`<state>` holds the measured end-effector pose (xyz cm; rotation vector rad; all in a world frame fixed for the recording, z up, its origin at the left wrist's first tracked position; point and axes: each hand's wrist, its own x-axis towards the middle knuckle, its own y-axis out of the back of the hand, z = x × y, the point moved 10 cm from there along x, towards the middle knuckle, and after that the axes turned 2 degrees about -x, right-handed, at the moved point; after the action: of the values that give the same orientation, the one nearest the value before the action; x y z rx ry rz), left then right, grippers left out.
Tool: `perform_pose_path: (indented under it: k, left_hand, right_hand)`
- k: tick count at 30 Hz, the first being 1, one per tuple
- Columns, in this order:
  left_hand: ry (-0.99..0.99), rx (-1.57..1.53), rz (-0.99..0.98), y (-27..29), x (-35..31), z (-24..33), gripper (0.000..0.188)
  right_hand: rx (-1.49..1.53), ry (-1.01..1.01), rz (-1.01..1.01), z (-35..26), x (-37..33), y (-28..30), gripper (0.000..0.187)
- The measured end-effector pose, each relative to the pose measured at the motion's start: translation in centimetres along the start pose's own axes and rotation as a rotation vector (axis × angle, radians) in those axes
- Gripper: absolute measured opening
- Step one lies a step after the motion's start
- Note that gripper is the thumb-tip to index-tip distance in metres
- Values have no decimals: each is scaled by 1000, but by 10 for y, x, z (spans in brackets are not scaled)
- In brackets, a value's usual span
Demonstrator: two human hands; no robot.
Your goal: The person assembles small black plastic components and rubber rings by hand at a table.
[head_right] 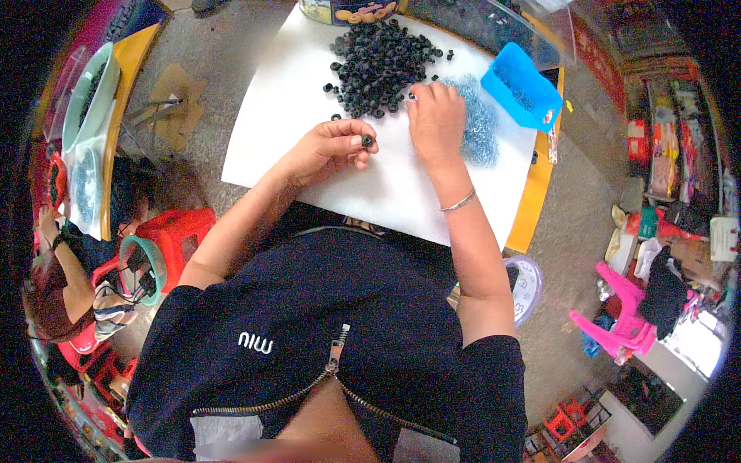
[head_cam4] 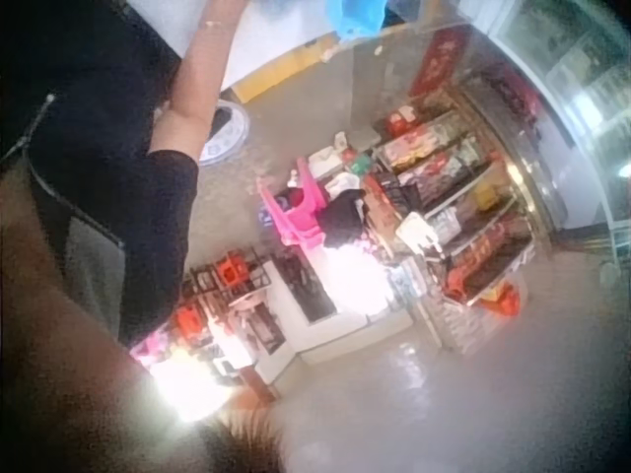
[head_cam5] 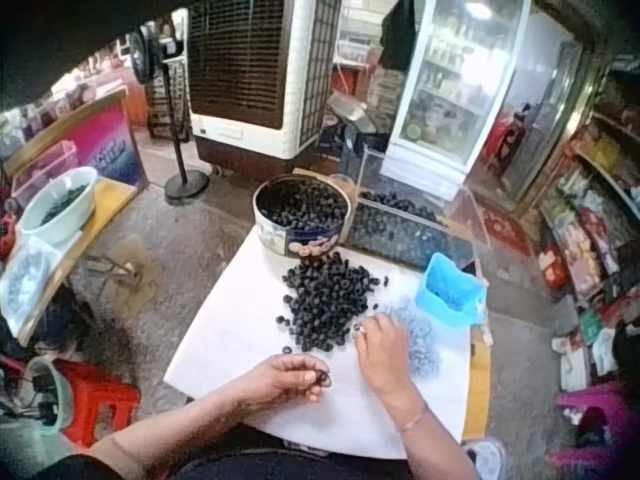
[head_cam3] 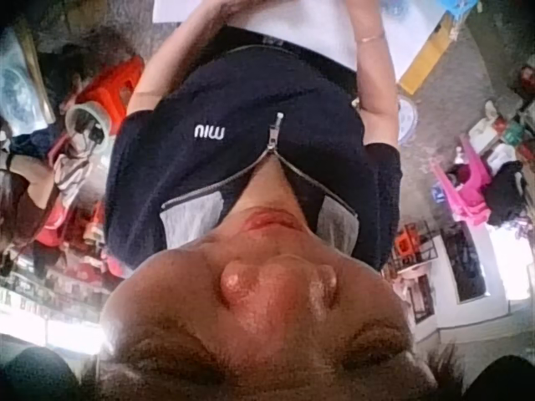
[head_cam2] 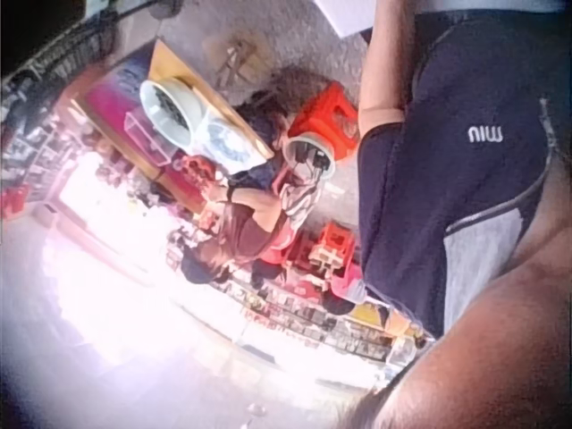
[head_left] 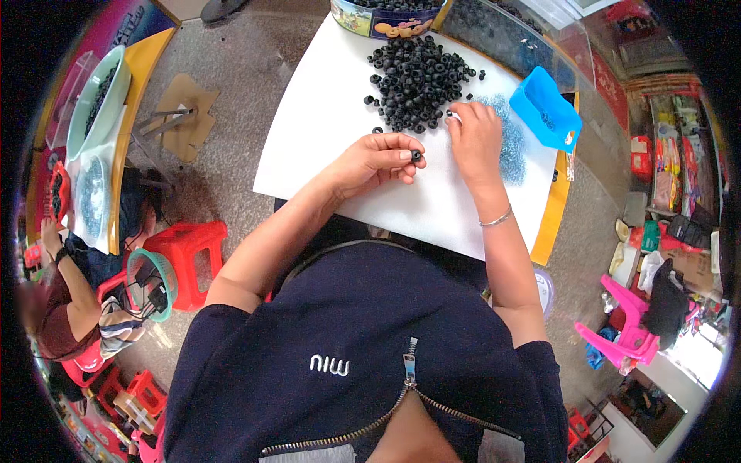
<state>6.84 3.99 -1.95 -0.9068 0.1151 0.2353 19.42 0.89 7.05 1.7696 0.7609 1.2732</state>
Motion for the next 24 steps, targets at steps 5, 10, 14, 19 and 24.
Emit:
perform_pose_path:
  k: [5, 10, 14, 19, 24]
  left_hand:
    - [-29, -7, -43, -3, 1, 1, 22]
    - [-20, -43, -30, 0, 5, 3, 21]
    - [-45, -23, 31, 6, 5, 3, 20]
    - [-39, -26, 54, 5, 2, 3, 21]
    - [-58, -1, 25, 5, 4, 3, 22]
  right_hand:
    - [-113, 9, -19, -3, 3, -9, 15]
    - [56, -8, 59, 6, 2, 5, 13]
    - [707, -385, -161, -2, -24, 14, 19]
    - [905, -500, -191, -26, -45, 16, 13]
    - [725, -254, -80, -43, -40, 33, 11]
